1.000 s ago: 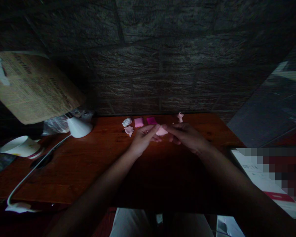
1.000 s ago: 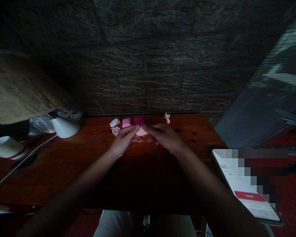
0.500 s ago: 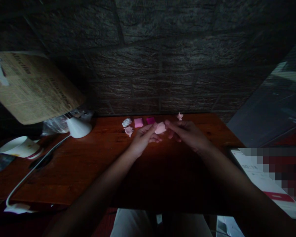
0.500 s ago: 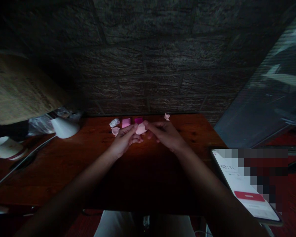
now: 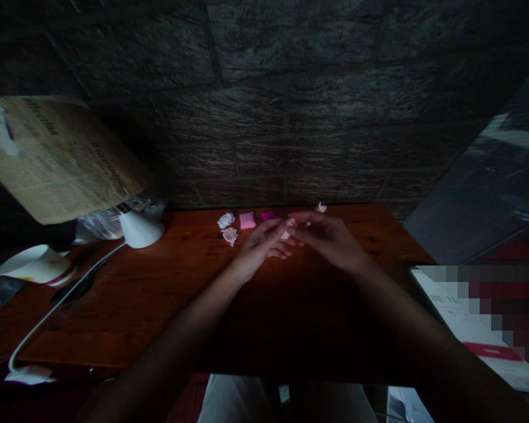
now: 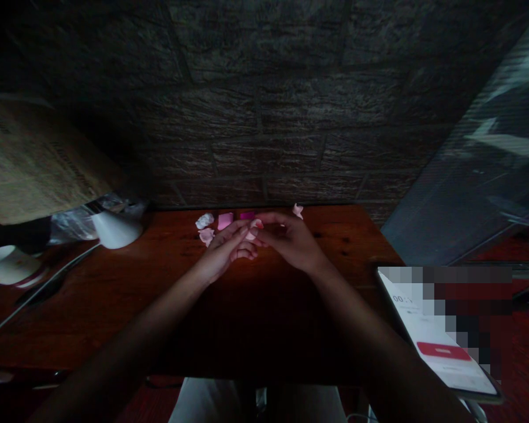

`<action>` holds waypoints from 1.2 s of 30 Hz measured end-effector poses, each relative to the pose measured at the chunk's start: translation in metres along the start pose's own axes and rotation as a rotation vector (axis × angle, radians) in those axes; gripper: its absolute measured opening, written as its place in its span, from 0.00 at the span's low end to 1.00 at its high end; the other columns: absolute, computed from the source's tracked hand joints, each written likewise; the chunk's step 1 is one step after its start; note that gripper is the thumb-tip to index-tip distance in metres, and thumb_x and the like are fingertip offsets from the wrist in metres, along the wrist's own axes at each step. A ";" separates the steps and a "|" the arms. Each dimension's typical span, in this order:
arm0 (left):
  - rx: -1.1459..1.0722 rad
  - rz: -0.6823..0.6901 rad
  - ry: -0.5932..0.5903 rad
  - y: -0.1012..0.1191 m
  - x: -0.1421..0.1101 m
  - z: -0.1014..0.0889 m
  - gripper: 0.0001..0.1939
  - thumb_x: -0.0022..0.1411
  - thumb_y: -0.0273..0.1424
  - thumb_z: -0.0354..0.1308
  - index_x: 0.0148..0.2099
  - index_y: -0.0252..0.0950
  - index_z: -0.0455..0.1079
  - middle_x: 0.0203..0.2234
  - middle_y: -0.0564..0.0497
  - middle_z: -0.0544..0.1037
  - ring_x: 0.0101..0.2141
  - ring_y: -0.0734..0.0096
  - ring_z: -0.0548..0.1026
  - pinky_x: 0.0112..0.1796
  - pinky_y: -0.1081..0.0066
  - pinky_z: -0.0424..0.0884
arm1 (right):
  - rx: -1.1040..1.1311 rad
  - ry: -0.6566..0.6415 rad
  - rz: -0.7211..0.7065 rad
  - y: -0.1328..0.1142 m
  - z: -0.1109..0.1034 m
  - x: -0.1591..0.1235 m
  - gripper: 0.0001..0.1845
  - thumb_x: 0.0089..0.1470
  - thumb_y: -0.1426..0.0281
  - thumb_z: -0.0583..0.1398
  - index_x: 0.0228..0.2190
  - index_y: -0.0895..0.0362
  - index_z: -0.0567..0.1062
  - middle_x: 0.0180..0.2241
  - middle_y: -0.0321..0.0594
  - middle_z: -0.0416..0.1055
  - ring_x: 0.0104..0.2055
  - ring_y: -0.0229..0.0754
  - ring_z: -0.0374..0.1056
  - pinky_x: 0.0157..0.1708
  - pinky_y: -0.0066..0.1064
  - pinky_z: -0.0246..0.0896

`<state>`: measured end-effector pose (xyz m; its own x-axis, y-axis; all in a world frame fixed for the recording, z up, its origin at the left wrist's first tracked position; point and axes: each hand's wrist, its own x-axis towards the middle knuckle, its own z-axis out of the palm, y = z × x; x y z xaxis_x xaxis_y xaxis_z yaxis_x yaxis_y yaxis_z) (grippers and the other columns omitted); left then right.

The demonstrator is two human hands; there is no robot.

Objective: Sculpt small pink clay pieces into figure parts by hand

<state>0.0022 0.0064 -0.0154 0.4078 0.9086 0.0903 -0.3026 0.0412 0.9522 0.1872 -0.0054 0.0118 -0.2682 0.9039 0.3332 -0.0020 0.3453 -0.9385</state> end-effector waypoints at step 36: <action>-0.242 -0.130 0.053 0.004 0.003 -0.007 0.10 0.59 0.32 0.69 0.41 0.32 0.80 0.34 0.44 0.85 0.30 0.69 0.82 0.34 0.72 0.79 | -0.146 -0.118 -0.020 -0.008 -0.005 -0.005 0.13 0.57 0.59 0.66 0.36 0.56 0.82 0.30 0.37 0.79 0.24 0.34 0.67 0.27 0.29 0.64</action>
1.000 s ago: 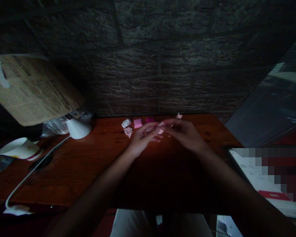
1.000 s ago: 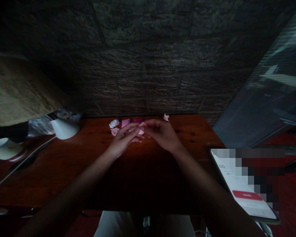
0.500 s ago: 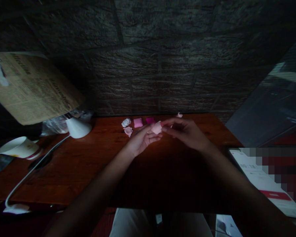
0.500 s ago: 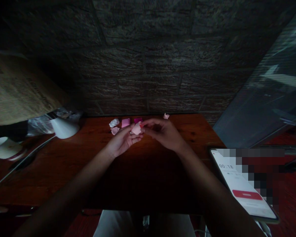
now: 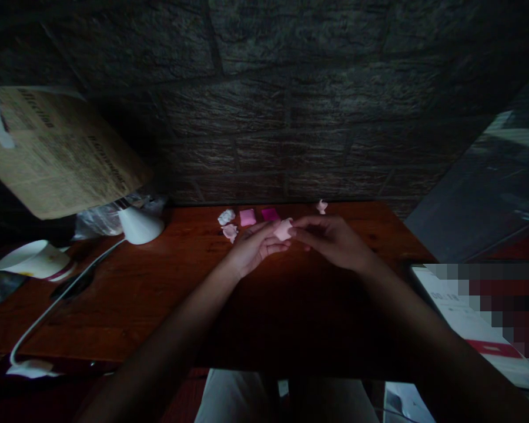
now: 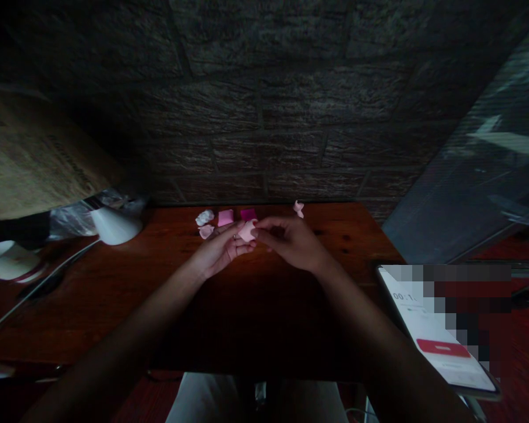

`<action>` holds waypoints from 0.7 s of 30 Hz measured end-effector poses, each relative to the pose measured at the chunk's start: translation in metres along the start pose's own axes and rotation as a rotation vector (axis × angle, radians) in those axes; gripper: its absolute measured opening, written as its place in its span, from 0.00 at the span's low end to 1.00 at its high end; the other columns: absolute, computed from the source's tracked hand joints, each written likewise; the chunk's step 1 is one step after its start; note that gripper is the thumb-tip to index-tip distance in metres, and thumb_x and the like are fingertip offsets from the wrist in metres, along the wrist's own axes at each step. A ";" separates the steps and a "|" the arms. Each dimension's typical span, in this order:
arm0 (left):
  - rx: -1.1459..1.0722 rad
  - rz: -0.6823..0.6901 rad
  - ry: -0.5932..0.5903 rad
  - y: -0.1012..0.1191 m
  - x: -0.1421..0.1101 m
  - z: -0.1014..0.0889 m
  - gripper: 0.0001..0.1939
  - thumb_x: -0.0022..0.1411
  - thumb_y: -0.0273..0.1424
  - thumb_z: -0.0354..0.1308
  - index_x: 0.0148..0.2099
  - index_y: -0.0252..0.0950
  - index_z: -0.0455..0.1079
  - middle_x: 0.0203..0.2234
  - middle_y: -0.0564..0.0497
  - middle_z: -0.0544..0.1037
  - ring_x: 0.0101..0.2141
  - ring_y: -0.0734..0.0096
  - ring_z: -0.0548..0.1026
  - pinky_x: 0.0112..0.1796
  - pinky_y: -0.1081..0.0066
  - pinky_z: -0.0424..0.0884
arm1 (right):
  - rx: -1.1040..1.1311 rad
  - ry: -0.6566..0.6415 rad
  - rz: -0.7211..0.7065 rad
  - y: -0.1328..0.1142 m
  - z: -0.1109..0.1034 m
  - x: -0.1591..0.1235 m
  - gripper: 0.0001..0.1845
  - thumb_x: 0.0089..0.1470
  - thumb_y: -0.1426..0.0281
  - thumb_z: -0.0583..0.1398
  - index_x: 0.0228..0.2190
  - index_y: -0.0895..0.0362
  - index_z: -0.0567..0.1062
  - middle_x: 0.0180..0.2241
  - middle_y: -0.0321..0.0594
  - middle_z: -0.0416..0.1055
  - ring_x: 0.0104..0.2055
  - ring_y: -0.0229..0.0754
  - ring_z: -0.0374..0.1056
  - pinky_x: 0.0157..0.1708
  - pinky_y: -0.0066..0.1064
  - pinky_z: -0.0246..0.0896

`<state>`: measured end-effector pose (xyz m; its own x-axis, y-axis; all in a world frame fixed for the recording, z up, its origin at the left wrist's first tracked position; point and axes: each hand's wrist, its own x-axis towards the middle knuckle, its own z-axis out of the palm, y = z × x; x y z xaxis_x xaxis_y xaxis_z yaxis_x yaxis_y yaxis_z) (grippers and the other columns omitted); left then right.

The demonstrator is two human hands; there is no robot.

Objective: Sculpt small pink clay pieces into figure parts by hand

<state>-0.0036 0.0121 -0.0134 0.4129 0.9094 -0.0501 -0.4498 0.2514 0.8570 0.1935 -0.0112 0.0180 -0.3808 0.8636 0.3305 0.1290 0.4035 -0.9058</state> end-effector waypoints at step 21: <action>0.140 0.246 0.075 -0.003 -0.003 0.009 0.17 0.50 0.29 0.75 0.44 0.37 0.81 0.43 0.46 0.85 0.38 0.67 0.83 0.43 0.69 0.80 | 0.011 0.171 0.095 0.001 0.006 0.003 0.20 0.50 0.50 0.68 0.32 0.54 0.84 0.31 0.39 0.79 0.25 0.35 0.66 0.26 0.29 0.66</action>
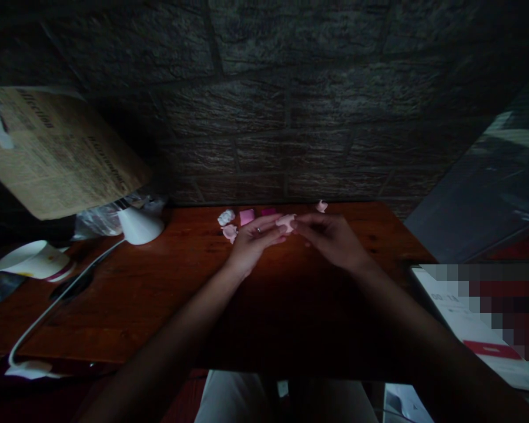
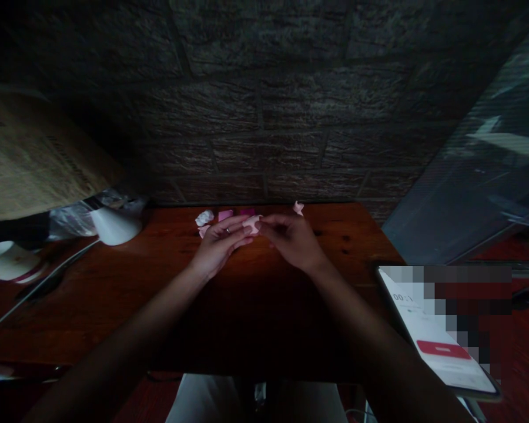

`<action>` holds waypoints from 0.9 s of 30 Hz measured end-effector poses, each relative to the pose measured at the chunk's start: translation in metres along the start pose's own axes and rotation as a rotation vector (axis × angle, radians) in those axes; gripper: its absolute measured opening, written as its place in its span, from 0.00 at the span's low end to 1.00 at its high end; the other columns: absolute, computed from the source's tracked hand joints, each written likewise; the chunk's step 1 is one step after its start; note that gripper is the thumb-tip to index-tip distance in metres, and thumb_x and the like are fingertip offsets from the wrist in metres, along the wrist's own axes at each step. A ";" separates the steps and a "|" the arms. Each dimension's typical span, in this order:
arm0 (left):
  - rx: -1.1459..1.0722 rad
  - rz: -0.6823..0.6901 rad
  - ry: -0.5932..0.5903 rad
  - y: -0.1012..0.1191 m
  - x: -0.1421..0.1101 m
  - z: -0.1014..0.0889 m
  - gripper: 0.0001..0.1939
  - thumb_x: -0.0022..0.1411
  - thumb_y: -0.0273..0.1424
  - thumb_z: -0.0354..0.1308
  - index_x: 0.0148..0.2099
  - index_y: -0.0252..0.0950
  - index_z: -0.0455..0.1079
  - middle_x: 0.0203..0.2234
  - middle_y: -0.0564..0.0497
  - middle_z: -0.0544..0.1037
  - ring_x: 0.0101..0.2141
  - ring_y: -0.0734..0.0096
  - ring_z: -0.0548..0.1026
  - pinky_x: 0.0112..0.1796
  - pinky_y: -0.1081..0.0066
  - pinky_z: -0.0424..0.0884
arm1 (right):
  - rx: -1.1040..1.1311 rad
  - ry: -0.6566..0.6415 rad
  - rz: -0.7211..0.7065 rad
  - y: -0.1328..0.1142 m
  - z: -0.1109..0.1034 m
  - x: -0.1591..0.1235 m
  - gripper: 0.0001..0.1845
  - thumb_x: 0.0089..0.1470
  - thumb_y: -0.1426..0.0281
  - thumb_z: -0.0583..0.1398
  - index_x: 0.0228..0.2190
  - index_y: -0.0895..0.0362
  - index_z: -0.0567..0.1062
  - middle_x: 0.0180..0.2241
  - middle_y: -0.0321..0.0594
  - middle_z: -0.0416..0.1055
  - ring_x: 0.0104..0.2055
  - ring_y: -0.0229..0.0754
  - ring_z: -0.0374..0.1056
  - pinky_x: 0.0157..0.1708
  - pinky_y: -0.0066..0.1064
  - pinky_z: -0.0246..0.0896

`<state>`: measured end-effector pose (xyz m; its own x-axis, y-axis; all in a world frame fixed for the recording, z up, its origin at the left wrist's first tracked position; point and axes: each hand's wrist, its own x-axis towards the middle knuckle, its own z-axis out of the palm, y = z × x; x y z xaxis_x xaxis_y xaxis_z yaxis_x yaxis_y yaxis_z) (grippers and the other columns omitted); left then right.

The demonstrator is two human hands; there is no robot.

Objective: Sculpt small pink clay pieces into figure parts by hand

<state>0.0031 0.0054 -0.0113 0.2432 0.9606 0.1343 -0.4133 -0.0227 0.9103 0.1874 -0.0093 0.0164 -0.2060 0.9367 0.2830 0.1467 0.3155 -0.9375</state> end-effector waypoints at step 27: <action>0.020 -0.121 -0.024 0.003 0.000 -0.002 0.15 0.51 0.30 0.74 0.43 0.34 0.83 0.38 0.46 0.86 0.32 0.72 0.83 0.40 0.71 0.79 | -0.082 -0.118 -0.084 -0.001 -0.007 -0.003 0.16 0.57 0.56 0.65 0.30 0.55 0.83 0.27 0.36 0.78 0.24 0.34 0.65 0.23 0.27 0.58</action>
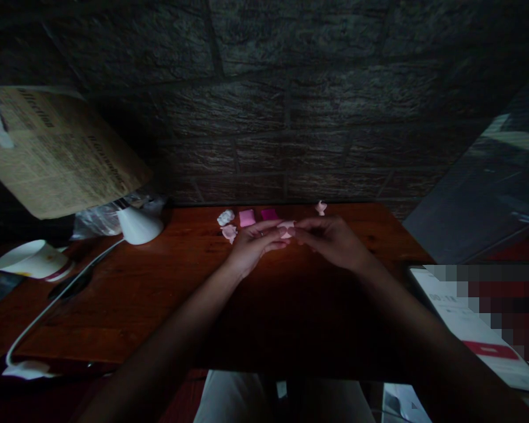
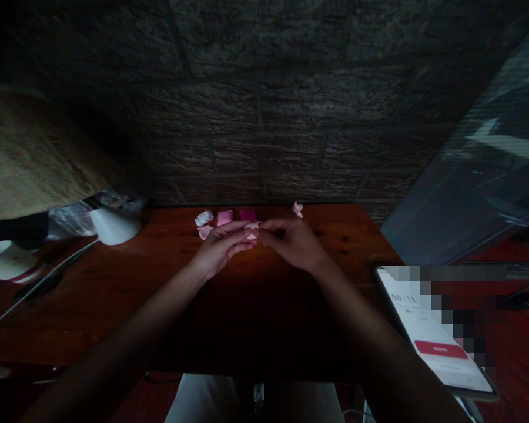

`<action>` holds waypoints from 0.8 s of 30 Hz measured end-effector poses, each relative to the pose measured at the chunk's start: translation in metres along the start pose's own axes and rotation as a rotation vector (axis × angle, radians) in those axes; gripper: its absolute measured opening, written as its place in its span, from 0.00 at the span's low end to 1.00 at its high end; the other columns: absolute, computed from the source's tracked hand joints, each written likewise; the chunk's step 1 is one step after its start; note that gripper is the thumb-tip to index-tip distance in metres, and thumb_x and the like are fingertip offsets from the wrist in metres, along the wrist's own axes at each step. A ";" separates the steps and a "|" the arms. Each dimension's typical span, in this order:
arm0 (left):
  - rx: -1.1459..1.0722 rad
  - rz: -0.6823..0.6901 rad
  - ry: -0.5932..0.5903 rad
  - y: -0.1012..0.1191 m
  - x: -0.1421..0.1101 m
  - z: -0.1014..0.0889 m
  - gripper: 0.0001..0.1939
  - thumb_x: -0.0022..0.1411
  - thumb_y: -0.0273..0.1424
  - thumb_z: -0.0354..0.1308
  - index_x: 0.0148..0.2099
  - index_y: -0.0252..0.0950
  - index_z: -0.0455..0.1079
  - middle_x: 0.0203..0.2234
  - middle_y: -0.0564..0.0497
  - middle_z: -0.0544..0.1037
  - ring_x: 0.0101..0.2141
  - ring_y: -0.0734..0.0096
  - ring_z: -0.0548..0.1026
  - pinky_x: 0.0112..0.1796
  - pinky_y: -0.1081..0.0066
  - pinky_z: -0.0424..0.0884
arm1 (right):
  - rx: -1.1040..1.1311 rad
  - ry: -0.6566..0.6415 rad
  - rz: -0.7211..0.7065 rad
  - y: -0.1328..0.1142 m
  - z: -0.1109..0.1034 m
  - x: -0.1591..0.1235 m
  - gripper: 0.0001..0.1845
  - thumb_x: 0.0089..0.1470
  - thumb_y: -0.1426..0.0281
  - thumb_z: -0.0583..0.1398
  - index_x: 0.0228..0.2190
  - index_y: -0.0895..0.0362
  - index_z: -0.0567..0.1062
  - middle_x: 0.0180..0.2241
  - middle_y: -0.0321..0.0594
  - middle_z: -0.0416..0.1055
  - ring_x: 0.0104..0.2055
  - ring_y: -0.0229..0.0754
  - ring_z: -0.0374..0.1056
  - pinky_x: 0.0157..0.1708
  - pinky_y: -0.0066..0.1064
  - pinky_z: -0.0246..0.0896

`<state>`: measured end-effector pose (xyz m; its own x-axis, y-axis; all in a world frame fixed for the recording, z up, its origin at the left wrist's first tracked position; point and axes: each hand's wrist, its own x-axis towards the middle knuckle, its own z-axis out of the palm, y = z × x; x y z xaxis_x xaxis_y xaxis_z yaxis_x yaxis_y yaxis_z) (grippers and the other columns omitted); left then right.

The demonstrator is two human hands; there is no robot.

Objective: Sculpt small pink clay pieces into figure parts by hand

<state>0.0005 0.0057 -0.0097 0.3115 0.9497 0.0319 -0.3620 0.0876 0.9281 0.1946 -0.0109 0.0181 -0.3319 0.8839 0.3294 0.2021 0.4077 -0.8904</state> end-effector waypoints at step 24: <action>-0.049 -0.108 -0.066 -0.002 0.004 -0.006 0.15 0.58 0.38 0.71 0.40 0.31 0.79 0.28 0.46 0.83 0.27 0.73 0.81 0.31 0.74 0.77 | -0.185 0.087 -0.295 0.003 -0.006 0.002 0.10 0.58 0.61 0.68 0.40 0.51 0.85 0.31 0.37 0.75 0.31 0.38 0.68 0.30 0.31 0.62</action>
<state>-0.0028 0.0107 -0.0137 0.4075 0.9123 -0.0414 -0.3653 0.2043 0.9082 0.2003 -0.0066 0.0182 -0.3231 0.7348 0.5963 0.2755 0.6759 -0.6836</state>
